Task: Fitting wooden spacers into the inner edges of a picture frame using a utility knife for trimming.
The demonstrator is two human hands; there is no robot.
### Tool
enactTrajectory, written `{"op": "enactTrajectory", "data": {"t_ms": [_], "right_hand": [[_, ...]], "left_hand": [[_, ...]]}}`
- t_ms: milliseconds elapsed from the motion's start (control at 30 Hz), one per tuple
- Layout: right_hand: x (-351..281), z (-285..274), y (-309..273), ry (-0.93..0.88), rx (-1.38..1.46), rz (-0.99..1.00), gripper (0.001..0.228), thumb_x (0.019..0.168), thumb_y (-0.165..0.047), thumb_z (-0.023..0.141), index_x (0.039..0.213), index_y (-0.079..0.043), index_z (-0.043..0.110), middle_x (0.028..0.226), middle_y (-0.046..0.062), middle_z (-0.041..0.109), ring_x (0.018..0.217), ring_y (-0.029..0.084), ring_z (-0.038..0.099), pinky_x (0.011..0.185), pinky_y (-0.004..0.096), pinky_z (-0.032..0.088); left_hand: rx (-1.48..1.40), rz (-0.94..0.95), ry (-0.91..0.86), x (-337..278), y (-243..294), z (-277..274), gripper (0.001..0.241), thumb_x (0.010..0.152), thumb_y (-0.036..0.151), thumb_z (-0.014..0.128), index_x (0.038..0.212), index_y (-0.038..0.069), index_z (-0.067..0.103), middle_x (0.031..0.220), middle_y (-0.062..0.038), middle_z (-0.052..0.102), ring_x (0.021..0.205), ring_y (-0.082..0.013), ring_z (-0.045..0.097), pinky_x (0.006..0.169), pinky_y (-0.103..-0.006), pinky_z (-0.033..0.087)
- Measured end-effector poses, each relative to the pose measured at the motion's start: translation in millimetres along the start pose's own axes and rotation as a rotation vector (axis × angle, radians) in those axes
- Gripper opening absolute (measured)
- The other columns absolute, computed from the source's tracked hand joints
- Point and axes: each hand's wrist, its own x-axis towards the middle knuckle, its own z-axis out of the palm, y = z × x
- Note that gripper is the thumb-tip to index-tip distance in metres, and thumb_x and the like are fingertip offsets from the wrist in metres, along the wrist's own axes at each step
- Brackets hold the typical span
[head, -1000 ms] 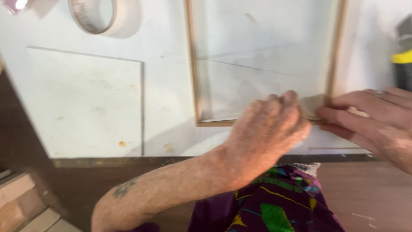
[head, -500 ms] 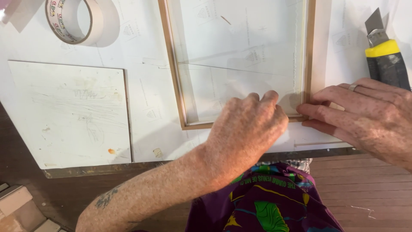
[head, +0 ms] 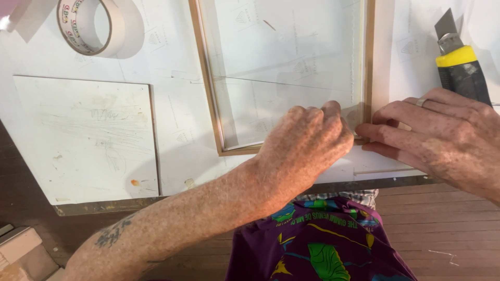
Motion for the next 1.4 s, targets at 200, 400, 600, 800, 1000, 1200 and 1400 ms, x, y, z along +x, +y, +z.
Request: {"op": "enactTrajectory", "data": {"t_ms": [200, 400, 600, 800, 1000, 1200, 1400], "right_hand": [[8.1, -7.2, 1.1, 0.040, 0.033, -0.006, 0.026, 0.099, -0.050, 0.075, 0.117, -0.031, 0.074, 0.103, -0.011, 0.067, 0.071, 0.011, 0.066, 0.072, 0.026, 0.053], [11.2, -14.3, -0.5, 0.022, 0.025, -0.015, 0.028, 0.099, -0.047, 0.073, 0.121, -0.030, 0.073, 0.106, -0.009, 0.068, 0.071, 0.013, 0.066, 0.074, 0.027, 0.054], [11.2, -12.4, 0.9, 0.019, 0.054, -0.014, 0.027, 0.099, -0.046, 0.072, 0.122, -0.031, 0.074, 0.102, -0.009, 0.066, 0.068, 0.013, 0.064, 0.073, 0.030, 0.052], [1.1, -1.3, 0.8, 0.019, 0.035, 0.014, 0.030, 0.098, -0.051, 0.071, 0.120, -0.030, 0.074, 0.111, -0.008, 0.070, 0.084, 0.011, 0.071, 0.078, 0.026, 0.055], [5.4, -3.4, 0.2, 0.059, 0.089, 0.009, 0.025, 0.099, -0.047, 0.076, 0.101, -0.022, 0.071, 0.107, -0.005, 0.069, 0.075, 0.013, 0.067, 0.072, 0.027, 0.051], [7.5, -8.9, 1.3, 0.042, 0.044, -0.027, 0.027, 0.099, -0.046, 0.074, 0.113, -0.023, 0.072, 0.105, -0.005, 0.069, 0.072, 0.014, 0.066, 0.074, 0.031, 0.055], [8.3, -11.7, 0.8, 0.011, 0.029, -0.012, 0.031, 0.099, -0.046, 0.070, 0.125, -0.030, 0.071, 0.103, -0.009, 0.066, 0.066, 0.014, 0.058, 0.071, 0.029, 0.054]], "left_hand": [[-0.080, 0.041, -0.058, 0.2, -6.4, -4.3, 0.043, 0.069, -0.005, 0.083, 0.066, 0.023, 0.050, 0.064, 0.005, 0.040, 0.051, -0.0066, 0.033, 0.042, -0.0275, 0.035], [-0.266, 0.023, 0.013, -7.2, -11.6, -7.5, 0.035, 0.078, -0.004, 0.079, 0.072, 0.019, 0.054, 0.068, 0.003, 0.039, 0.047, -0.0096, 0.036, 0.041, -0.0312, 0.036], [-0.245, 0.015, -0.025, -2.3, -6.8, -8.1, 0.030, 0.074, 0.001, 0.085, 0.081, 0.018, 0.061, 0.072, 0.003, 0.046, 0.050, -0.0092, 0.043, 0.042, -0.0308, 0.042], [-0.116, -0.029, 0.044, -1.3, 4.1, -4.6, 0.042, 0.059, -0.001, 0.085, 0.067, 0.023, 0.051, 0.070, 0.005, 0.042, 0.051, -0.0069, 0.038, 0.041, -0.0280, 0.036], [0.043, 0.009, -0.034, 4.6, 3.3, -9.3, 0.040, 0.076, 0.001, 0.083, 0.066, 0.023, 0.051, 0.066, 0.007, 0.039, 0.052, -0.0042, 0.028, 0.041, -0.0241, 0.031], [-0.034, 0.069, -0.144, 14.3, -4.5, -2.7, 0.041, 0.078, 0.002, 0.083, 0.066, 0.026, 0.052, 0.063, 0.007, 0.039, 0.052, -0.0064, 0.031, 0.046, -0.0266, 0.035], [-0.070, 0.090, -0.116, 10.7, -9.2, -4.3, 0.033, 0.086, 0.005, 0.081, 0.076, 0.023, 0.057, 0.063, 0.006, 0.040, 0.053, -0.0079, 0.034, 0.047, -0.0284, 0.039]]}}
